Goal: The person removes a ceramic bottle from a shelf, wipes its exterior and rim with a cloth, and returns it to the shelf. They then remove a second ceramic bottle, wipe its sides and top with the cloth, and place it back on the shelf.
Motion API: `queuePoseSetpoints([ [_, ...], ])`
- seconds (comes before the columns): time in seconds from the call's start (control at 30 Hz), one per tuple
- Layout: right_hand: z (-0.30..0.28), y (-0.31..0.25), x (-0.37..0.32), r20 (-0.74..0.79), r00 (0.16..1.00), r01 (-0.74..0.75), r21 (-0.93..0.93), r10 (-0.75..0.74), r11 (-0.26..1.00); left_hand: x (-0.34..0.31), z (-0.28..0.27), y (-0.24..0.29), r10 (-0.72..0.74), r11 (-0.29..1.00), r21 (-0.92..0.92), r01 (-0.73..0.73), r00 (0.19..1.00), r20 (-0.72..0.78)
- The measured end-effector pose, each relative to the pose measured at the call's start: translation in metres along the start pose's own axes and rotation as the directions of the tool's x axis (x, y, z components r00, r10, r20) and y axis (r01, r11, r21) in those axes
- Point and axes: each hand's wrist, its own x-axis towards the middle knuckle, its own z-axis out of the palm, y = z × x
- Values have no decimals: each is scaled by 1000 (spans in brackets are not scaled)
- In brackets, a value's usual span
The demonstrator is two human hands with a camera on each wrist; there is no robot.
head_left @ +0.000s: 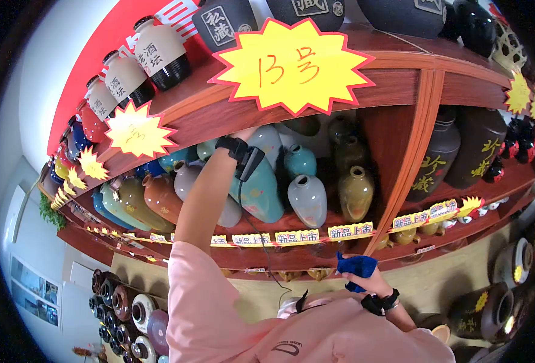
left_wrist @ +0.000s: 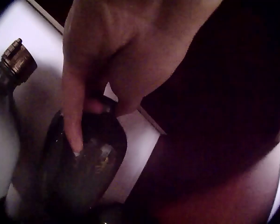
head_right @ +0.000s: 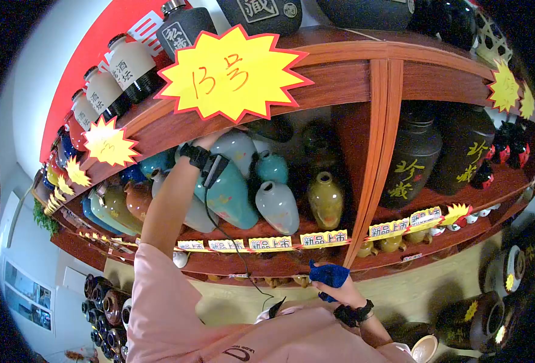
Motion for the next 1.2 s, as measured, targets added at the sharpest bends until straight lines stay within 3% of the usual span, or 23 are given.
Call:
queuePoseSetpoints([
  [0.23, 2, 5, 4, 57, 998, 33, -54, -30, 998, -26, -9, 5, 21, 994, -106, -21, 1000, -2],
  [0.5, 10, -13, 8, 107, 994, -49, 110, 37, 993, -58, -21, 13, 33, 972, -233, -40, 999, -33],
  [0.63, 18, -25, 15, 52, 998, -44, 181, 36, 982, -85, -24, 58, -136, 969, -226, 98, 977, -161],
  [0.67, 17, -27, 19, 80, 996, 17, 174, -31, 985, -93, -23, 70, -193, 964, -221, 147, 960, -201],
  [0.77, 17, -33, 28, 79, 996, 24, 222, -42, 975, -109, -22, 73, 11, 938, -332, -100, 966, -259],
  [0.87, 18, -33, 38, 76, 990, 95, 235, -116, 967, -129, -22, 72, 5, 904, -400, -153, 938, -346],
  [0.97, 28, -43, 42, 46, 986, 140, 314, -163, 939, -156, -23, 69, 44, 941, -296, -165, 926, -376],
  [1.03, 37, -49, 45, 30, 980, 172, 376, -198, 911, -174, -26, 65, 153, 950, -189, -250, 896, -417],
  [1.17, 47, -50, 49, -71, 938, 344, 296, -338, 891, -211, -37, 81, 76, 976, -149, -159, 890, -450],
  [1.2, 51, -55, 46, -54, 954, 295, 326, -294, 898, -218, -37, 84, 49, 977, -161, -140, 883, -468],
])
